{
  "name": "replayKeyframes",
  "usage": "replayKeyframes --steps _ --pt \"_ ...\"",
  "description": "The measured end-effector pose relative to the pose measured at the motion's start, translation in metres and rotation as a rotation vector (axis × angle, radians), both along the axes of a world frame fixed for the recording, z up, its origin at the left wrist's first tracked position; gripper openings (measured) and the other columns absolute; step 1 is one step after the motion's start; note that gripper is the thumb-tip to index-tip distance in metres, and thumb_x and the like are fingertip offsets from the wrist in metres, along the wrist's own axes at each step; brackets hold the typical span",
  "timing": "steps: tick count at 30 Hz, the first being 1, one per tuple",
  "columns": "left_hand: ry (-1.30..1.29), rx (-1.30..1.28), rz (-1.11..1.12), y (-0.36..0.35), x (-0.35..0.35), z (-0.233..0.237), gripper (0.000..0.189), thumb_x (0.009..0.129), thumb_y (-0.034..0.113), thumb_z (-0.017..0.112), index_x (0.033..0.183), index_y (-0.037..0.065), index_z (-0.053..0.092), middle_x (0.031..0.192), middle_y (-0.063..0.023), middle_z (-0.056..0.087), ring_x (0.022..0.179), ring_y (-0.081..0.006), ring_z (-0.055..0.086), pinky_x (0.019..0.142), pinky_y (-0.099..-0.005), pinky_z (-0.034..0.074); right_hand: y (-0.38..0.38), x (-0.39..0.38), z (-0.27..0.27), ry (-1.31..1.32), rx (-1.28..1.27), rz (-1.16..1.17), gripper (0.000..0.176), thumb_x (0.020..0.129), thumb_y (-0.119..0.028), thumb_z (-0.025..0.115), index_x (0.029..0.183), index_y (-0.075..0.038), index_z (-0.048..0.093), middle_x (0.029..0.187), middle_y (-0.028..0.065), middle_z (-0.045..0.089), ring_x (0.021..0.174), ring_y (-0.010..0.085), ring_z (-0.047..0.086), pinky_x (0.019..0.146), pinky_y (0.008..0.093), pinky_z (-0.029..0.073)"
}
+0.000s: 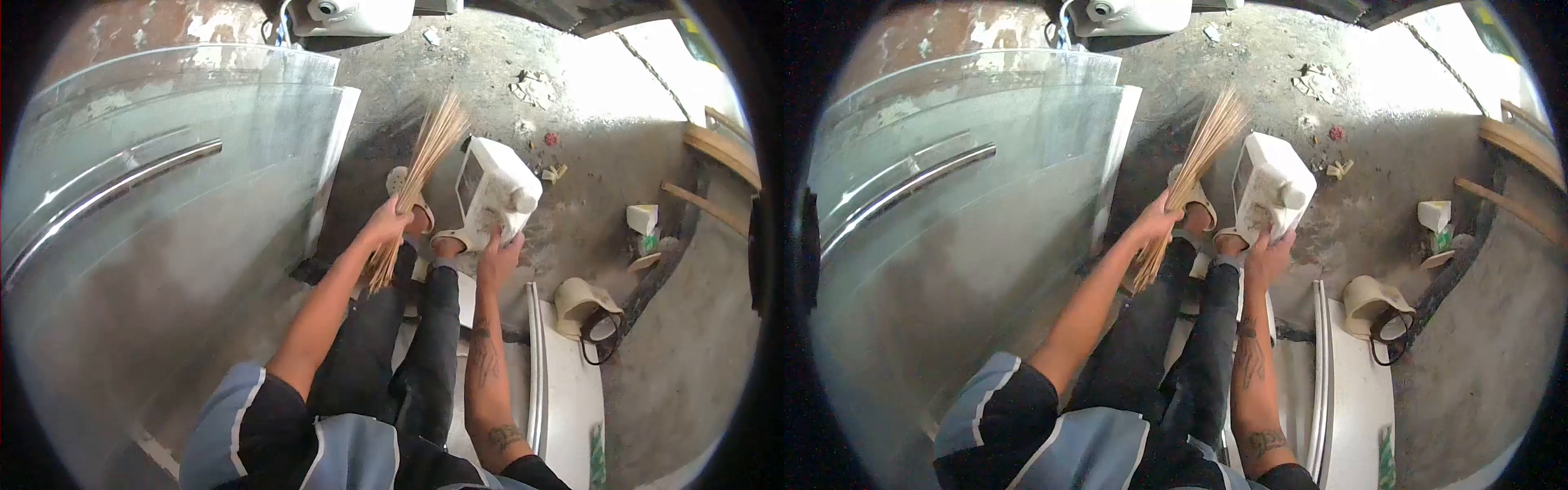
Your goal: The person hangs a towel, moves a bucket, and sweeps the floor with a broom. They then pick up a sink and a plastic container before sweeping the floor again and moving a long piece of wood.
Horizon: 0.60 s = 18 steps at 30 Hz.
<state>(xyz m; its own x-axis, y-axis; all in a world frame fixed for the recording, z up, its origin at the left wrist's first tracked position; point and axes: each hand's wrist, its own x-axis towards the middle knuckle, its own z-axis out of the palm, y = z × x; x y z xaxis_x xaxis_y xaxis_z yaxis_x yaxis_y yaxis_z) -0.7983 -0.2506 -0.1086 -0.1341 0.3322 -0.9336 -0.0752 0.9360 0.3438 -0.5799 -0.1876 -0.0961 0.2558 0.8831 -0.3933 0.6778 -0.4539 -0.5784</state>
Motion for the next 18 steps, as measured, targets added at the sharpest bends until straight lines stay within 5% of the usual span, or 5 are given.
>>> replayKeyframes --steps 3,7,9,13,18 --pt "0.285 0.017 0.190 -0.032 0.013 0.009 0.059 0.081 0.016 0.053 0.136 0.008 0.032 0.092 -0.0195 0.060 0.052 -0.0266 0.060 0.054 -0.0376 0.052 0.011 -0.002 0.004 0.120 -0.036 0.037 0.033 0.088 -0.022 0.057 0.112 0.000 0.050 0.101 0.0204 0.061 0.094 0.0338 0.059 0.081 0.0385 0.044" --pt "0.159 -0.151 0.180 -0.068 -0.021 -0.113 0.060 0.077 0.012 0.053 0.133 0.002 0.036 0.108 -0.0243 0.059 0.088 -0.0352 0.064 0.071 -0.0414 0.051 0.016 0.001 0.014 0.156 -0.013 0.119 0.033 0.088 -0.021 0.059 0.111 0.001 0.050 0.100 0.0193 0.062 0.091 0.0308 0.060 0.080 0.0367 0.044" --pt "0.358 -0.035 0.025 -0.055 0.020 -0.119 0.064 0.075 0.013 0.056 0.133 -0.002 0.036 0.108 -0.0260 0.060 0.090 -0.0367 0.063 0.076 -0.0408 0.049 0.010 0.008 0.007 0.270 0.097 0.131 0.033 0.088 -0.021 0.060 0.110 0.002 0.050 0.099 0.0203 0.061 0.089 0.0295 0.060 0.080 0.0359 0.044" --pt "0.270 0.006 -0.290 -0.023 0.044 -0.028 0.072 0.076 0.019 0.056 0.140 0.003 0.028 0.099 -0.0291 0.061 0.093 -0.0392 0.061 0.083 -0.0419 0.047 -0.001 0.023 0.013 0.220 0.037 0.170 0.034 0.088 -0.021 0.060 0.110 0.003 0.050 0.099 0.0206 0.061 0.090 0.0299 0.060 0.080 0.0360 0.044" --pt "0.484 0.072 -0.239 -0.050 0.028 -0.003 0.073 0.076 0.019 0.054 0.142 0.005 0.024 0.099 -0.0294 0.061 0.092 -0.0401 0.061 0.084 -0.0435 0.047 -0.013 0.051 0.001 0.101 0.024 0.212 0.034 0.088 -0.020 0.060 0.111 0.003 0.050 0.098 0.0202 0.061 0.091 0.0302 0.060 0.081 0.0355 0.044"
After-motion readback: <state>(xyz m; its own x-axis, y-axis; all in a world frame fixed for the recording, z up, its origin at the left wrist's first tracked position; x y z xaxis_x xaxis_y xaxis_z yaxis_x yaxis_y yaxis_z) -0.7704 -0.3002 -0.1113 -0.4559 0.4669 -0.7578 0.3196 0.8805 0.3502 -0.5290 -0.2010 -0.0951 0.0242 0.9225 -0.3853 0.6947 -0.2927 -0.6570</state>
